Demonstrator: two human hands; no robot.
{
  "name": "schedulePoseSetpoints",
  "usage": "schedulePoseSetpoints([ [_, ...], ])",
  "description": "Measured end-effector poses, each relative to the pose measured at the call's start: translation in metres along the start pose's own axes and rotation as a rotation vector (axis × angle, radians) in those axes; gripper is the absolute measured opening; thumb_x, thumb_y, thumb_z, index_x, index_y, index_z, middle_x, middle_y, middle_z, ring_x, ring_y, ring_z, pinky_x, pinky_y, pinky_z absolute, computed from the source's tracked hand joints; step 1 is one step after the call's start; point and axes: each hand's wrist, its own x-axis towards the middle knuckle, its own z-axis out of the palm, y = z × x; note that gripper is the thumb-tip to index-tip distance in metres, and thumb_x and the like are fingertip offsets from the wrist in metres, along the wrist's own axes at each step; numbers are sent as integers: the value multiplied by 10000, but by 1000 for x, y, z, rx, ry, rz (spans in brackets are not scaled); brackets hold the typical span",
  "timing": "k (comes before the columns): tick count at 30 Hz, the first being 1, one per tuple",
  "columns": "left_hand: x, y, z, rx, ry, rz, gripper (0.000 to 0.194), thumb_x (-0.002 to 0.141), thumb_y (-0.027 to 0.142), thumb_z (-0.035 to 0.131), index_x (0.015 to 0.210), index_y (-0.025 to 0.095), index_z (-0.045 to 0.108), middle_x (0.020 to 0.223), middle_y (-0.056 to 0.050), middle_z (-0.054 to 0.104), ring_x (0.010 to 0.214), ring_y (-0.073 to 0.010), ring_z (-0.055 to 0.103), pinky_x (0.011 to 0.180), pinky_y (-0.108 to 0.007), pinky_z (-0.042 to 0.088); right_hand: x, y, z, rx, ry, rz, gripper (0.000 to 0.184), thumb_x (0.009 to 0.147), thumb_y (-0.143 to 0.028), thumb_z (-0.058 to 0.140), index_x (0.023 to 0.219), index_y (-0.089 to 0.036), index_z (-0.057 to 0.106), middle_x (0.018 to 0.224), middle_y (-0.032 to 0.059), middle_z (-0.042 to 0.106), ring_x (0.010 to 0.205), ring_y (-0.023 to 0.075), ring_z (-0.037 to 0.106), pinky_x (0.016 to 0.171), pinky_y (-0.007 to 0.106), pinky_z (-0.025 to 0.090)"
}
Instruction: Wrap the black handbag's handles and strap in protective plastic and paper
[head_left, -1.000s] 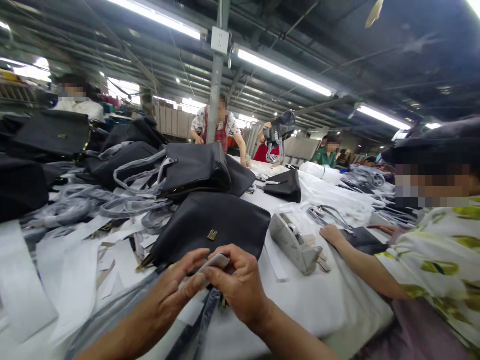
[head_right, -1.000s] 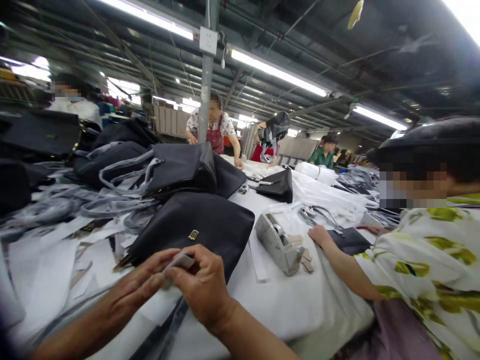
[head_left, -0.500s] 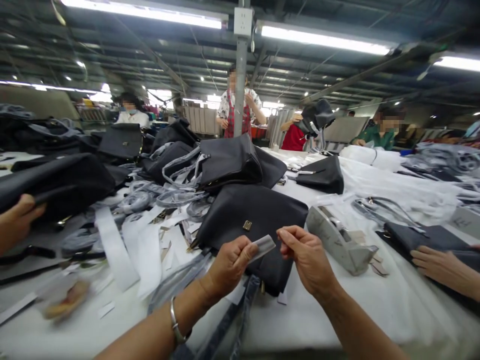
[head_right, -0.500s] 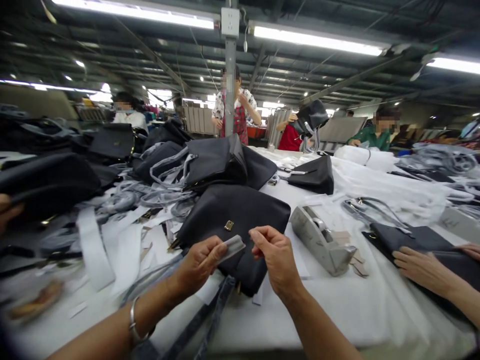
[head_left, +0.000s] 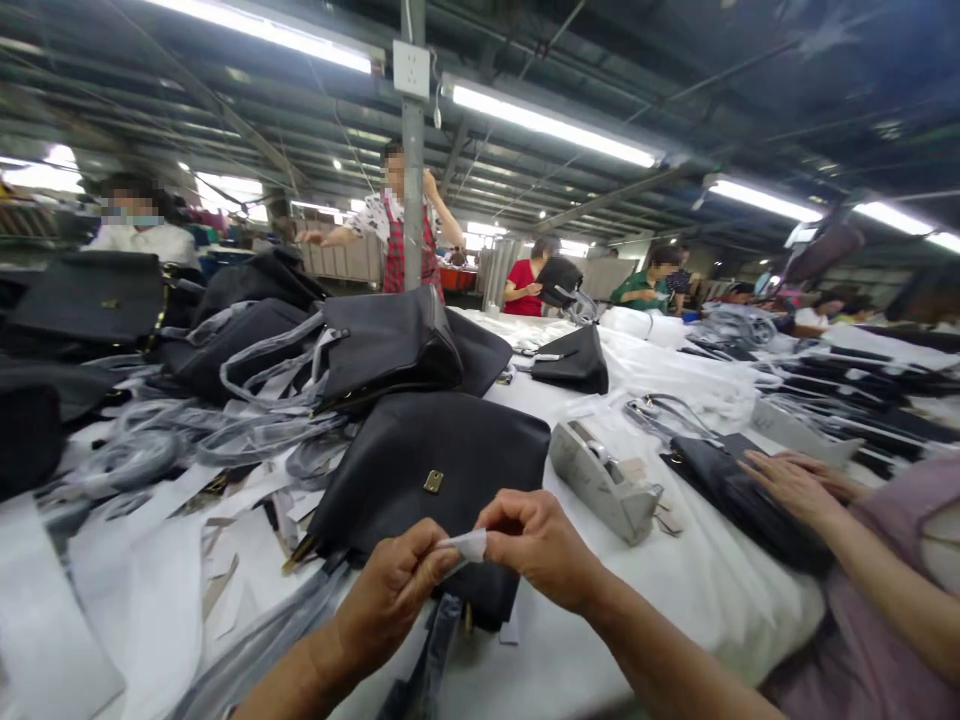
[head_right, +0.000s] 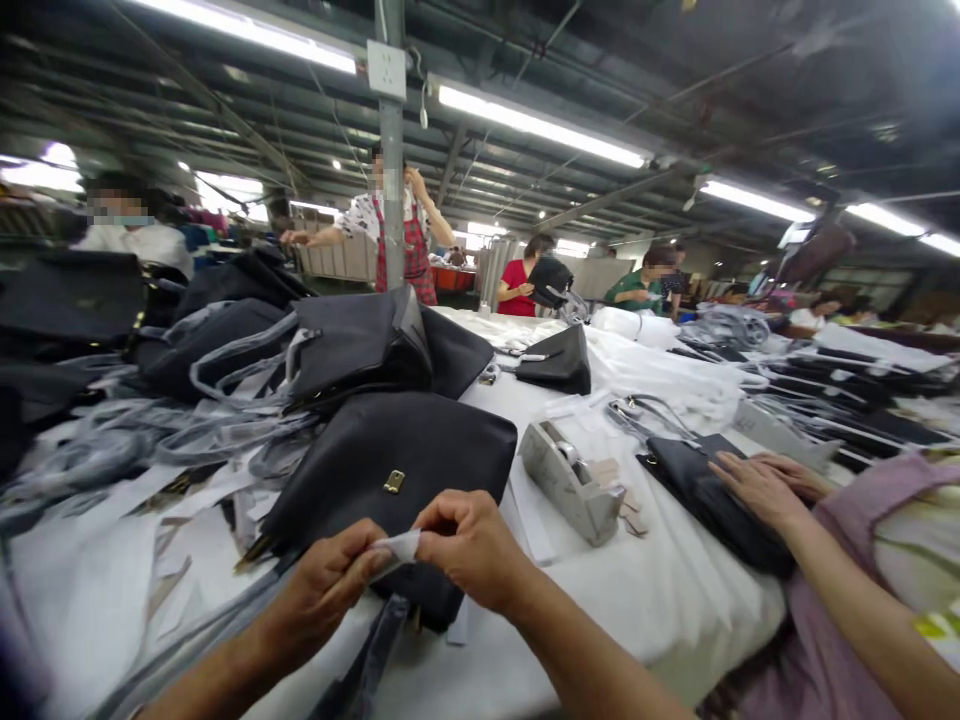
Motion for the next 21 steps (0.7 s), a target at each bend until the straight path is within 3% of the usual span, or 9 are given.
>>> schedulePoseSetpoints([
  [4,9,4,2,92,-78,93,374,864,540,493,740,188,466,670,36,423,614,-116,400,577,-218,301,-3,-22,-12,-412,46,-307,125,827,-155,604,764,-186,706,715,-6,615,687,112,562,637,218,408],
  [8,13,-1,6,78,-89,24,369,899,544,430,775,197,455,664,41,392,614,-119,383,579,-215,308,-4,-30,-19,-722,49,-392,116,861,-186,577,783,-186,662,748,-6,595,674,109,552,623,222,390],
  [12,5,-13,4,85,-90,-6,386,907,543,415,747,193,443,673,38,382,622,-120,386,584,-210,318,-3,-26,-16,-849,87,-464,186,897,-209,519,739,-181,614,734,-4,578,651,109,528,607,230,370],
  [18,-4,-17,-4,41,-2,-51,401,886,556,448,716,192,437,687,29,374,651,-135,391,600,-217,347,6,-28,-11,-981,115,-615,248,918,-225,475,695,-183,575,712,7,583,645,126,525,594,261,353],
  [21,2,-14,-4,-2,53,-70,414,876,563,464,700,190,429,677,32,354,642,-130,371,595,-213,350,13,-28,-12,-1025,154,-586,248,915,-237,492,693,-180,589,713,13,591,648,131,533,599,266,354],
])
